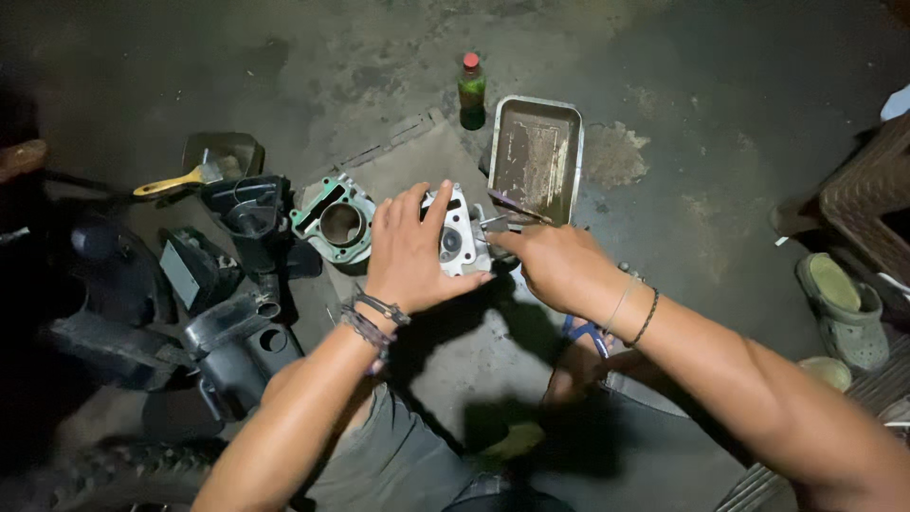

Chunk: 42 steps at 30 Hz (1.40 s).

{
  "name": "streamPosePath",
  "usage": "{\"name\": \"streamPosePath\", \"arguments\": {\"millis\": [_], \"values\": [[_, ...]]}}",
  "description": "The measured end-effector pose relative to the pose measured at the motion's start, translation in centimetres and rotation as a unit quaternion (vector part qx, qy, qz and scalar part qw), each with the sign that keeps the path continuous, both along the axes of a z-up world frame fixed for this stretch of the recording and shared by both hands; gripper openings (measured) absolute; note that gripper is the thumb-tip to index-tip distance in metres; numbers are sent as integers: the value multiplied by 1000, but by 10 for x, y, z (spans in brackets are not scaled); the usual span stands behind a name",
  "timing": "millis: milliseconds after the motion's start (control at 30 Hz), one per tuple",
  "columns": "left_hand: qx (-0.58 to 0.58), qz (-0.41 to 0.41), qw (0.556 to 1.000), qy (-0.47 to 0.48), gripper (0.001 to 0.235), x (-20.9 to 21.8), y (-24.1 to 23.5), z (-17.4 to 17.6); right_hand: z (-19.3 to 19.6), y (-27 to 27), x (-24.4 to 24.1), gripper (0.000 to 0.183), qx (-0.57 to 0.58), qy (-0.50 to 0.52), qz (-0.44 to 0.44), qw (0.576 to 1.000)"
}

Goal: The person uses a screwdriver to tighten screws on a metallic engine cylinder head. They hold the part steady with their left hand while turning the tool with their right hand, working on a concrete floor surrounded by other engine components.

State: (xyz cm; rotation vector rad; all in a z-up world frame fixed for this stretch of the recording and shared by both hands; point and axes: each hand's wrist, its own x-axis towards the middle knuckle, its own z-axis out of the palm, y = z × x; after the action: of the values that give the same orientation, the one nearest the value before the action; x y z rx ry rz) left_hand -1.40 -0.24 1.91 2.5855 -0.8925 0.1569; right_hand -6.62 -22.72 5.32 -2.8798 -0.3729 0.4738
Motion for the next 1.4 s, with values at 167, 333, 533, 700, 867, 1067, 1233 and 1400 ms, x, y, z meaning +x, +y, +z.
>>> {"name": "streamPosePath", "arguments": {"millis": [167, 333, 533, 700, 867, 1067, 1233, 1400], "values": [[26, 66, 997, 5, 125, -9, -13, 14, -11, 9, -3, 45, -68, -32, 15, 997], [71, 24, 996, 40, 147, 3, -1, 24, 6, 20, -3, 44, -118, -80, 38, 989], [70, 26, 996, 53, 144, 7, -4, 20, 11, 19, -1, 42, -106, -32, 39, 993], [62, 78, 994, 36, 140, -6, -2, 12, -5, 25, 2, 47, -85, -31, 29, 996], [52, 79, 995, 30, 141, -7, -2, 10, 21, 29, 4, 49, -69, 44, 13, 997], [30, 75, 996, 37, 142, -5, -2, 10, 20, 28, 7, 59, -66, 54, 9, 996], [21, 73, 997, 27, 141, -5, -3, 2, 53, 40, 9, 36, -79, 63, 2, 995], [-15, 56, 998, 14, 144, -5, -1, -9, 50, 33, 2, 40, -49, 51, -16, 997]]}}
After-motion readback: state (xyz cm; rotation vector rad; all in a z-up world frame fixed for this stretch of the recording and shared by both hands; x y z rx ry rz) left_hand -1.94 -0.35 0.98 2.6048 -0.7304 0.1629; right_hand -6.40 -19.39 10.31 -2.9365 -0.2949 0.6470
